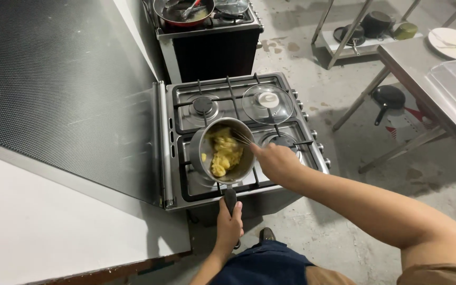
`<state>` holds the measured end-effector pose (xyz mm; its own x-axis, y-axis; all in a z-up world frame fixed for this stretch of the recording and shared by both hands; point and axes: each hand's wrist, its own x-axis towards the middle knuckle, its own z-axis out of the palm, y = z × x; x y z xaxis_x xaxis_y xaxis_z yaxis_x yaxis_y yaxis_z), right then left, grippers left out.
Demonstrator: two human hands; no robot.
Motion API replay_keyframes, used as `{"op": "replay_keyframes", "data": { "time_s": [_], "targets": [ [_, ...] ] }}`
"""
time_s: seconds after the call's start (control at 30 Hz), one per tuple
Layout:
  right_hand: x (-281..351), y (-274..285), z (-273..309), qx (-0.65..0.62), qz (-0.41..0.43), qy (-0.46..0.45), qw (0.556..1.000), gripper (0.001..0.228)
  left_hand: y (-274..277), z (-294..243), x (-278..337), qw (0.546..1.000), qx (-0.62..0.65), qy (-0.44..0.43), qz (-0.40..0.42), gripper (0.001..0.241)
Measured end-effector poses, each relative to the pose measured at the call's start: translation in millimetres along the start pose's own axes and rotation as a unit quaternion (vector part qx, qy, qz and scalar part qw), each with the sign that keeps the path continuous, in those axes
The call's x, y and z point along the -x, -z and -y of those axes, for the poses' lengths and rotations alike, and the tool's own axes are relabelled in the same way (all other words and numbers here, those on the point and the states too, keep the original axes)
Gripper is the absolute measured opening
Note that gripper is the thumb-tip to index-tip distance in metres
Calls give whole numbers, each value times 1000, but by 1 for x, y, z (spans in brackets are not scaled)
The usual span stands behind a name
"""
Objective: Whisking a thick mixture in a pot on a gas stove.
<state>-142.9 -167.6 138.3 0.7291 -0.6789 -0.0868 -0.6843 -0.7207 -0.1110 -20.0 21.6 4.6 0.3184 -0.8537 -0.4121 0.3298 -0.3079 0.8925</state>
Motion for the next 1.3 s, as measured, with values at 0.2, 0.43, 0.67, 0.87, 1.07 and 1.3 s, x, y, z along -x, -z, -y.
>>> {"op": "replay_keyframes", "data": {
  "time_s": [0.2,0.43,0.67,0.87,1.07,1.3],
  "targets": [
    [-29,-45,-57,-122,79,37,989,26,-4,-7,-1,999,27,-5,-22,30],
    [-11,38,-28,-378,359,-153,839,41,7,-12,2,999,24,-9,47,27],
    [11,-4,-16,-624,335,-163,687,40,9,-17,0,998,33,37,49,26],
    [14,-3,-5,-746,227,-141,611,38,10,-15,-2,998,38,25,34,23],
    [16,-12,-39,-594,176,-115,776,42,11,-36,-2,996,79,47,18,18],
    [35,4,-23,-322,-34,80,943,40,32,-54,-18,982,176,58,33,18]
  ]
}}
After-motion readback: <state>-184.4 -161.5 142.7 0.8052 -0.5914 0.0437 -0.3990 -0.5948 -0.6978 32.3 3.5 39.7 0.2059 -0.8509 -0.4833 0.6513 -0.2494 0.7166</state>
